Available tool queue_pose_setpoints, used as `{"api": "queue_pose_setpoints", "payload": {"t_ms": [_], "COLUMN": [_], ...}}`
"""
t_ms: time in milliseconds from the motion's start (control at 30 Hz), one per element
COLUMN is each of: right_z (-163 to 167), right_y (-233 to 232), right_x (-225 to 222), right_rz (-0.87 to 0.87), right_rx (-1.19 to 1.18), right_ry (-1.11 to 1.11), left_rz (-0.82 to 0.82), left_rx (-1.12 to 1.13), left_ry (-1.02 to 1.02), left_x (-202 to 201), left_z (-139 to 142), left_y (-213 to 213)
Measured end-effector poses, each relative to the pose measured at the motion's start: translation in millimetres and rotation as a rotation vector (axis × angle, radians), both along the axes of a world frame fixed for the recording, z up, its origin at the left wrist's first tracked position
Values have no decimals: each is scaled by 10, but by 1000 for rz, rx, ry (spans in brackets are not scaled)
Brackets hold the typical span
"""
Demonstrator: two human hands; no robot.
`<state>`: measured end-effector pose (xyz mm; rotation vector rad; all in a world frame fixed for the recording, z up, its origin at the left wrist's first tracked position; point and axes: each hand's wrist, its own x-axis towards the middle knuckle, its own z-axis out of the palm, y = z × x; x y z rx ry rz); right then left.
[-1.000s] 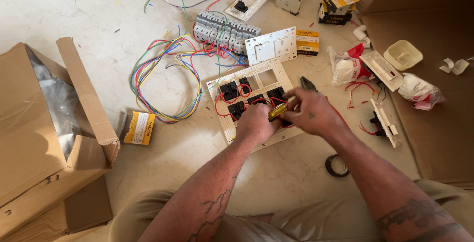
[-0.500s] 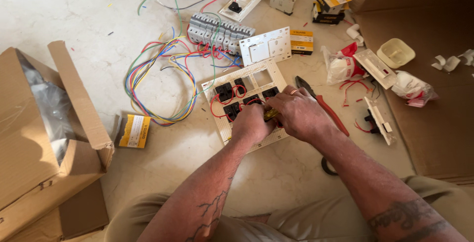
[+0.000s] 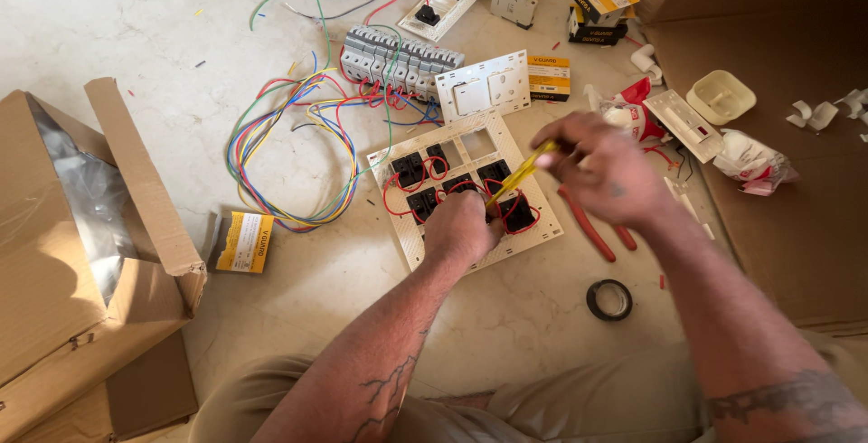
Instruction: The person installs electrical switches into a white panel, using pliers to trim wires and a screwdriver to tighten connections while the panel rests on the floor.
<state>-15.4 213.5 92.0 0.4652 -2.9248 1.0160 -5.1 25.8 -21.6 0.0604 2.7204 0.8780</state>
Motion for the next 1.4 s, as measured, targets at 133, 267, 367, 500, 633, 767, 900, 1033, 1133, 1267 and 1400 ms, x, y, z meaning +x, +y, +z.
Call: {"api": "queue_pose_setpoints", "payload": {"t_ms": [133, 267, 367, 500, 633, 767, 900, 1033, 1133, 1267, 1400], "right_z": [97, 30, -79, -181, -204, -139, -89, -69, -65, -81, -104], "right_y": [104, 37, -43, -53, -111, -156, -220, -281, -299, -316, -326], "right_x": [15, -22, -52, 19, 4, 0, 76, 113, 121, 140, 140], "right_rz": [6, -201, -349, -176, -144, -179, -166, -93, -97, -26, 56], "right_rx": [-348, -721, -842, -583, -535, -426, -316, -371, -343, -385, -380], "right_ry": [-73, -316, -436, -420, -280, -208, -169, -94, -78, -102, -59], "left_rz": [-1, -15, -12, -17, -17, -21, -21, -31, -32, -22, -27], "left_rx": [34, 22, -5, 12, 53, 82, 80, 73, 70, 68, 56], "left_ry": [18, 14, 33, -15, 2, 20, 2, 24, 17, -14, -15], "left_x": [14, 22, 14, 13, 26, 33, 32, 41, 45, 42, 35], "left_z": [6, 4, 10, 30, 44, 39, 36, 54, 81, 121, 138], "left_y": [-8, -25, -35, -45, -61, -67, -64, -69, -71, -75, -79]}}
